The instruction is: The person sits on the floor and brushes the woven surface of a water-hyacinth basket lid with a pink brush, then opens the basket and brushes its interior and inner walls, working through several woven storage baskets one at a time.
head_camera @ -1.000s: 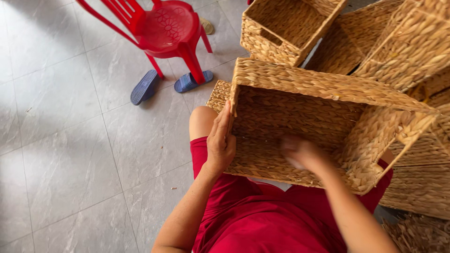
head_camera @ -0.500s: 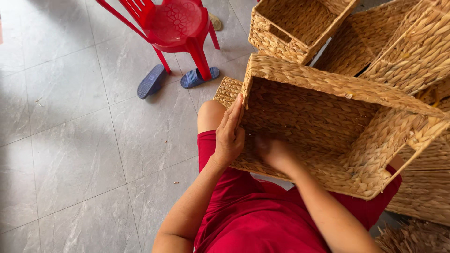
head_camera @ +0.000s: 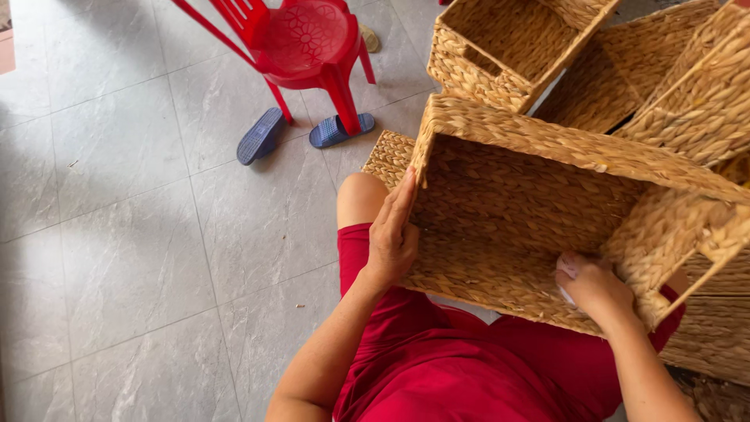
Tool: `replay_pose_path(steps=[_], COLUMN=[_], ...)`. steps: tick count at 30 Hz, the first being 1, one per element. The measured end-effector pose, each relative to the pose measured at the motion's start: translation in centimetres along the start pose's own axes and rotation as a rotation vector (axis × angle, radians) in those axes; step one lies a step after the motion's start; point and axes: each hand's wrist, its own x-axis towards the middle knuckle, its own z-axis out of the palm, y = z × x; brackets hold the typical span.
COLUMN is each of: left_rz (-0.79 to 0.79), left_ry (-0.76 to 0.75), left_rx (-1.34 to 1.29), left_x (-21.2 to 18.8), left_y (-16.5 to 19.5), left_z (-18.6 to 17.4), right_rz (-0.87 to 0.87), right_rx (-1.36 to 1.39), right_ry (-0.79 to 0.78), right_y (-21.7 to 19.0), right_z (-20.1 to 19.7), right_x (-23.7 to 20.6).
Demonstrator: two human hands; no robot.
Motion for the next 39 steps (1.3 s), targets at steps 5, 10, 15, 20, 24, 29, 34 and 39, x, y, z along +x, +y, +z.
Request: replay_pose_path(steps=[5, 10, 15, 20, 24, 29, 34, 39], left_rz=[0.005, 0.007, -0.003, -0.021, -0.007, 0.006, -0.004, -0.018], left_ry=[-0.005, 0.005, 0.006, -0.009, -0.007, -0.014, -0.006, -0.007], left_rx=[-0.006, 0.000, 0.016, -0.004, -0.022, -0.022, -0.001, 0.010], left_x=[0.1, 0.2, -0.2, -0.4, -0.4, -0.4, -0.3, -0.6], left_y=[0.2, -0.1, -0.4, -0.5, -0.3, -0.3, -0.6, -0.7], left_z=[0.0, 0.2, 0.2, 0.0, -0.1, 0.1, 0.5, 0.2], right_rz=[-0.075, -0.381, -0.562, -0.121, -0.003, -0.128, -0.470, -0.470], right_rx=[0.124, 0.029, 0.128, 0.140, 0.029, -0.016, 0.223, 0.222], right_ry=[-0.111, -0.018, 0.024, -0.154, 0.015, -0.057, -0.040, 0.017], right_y=[-8.3, -18.6, -17.8, -5.7, 0.4, -6.9, -18.7, -18.9], right_z=[1.5, 3.9, 3.6, 0.8, 0.3, 2.6, 3.5, 3.6], right_x=[-0.6, -3.7, -3.4, -1.2, -0.1, 0.1, -2.5, -2.5])
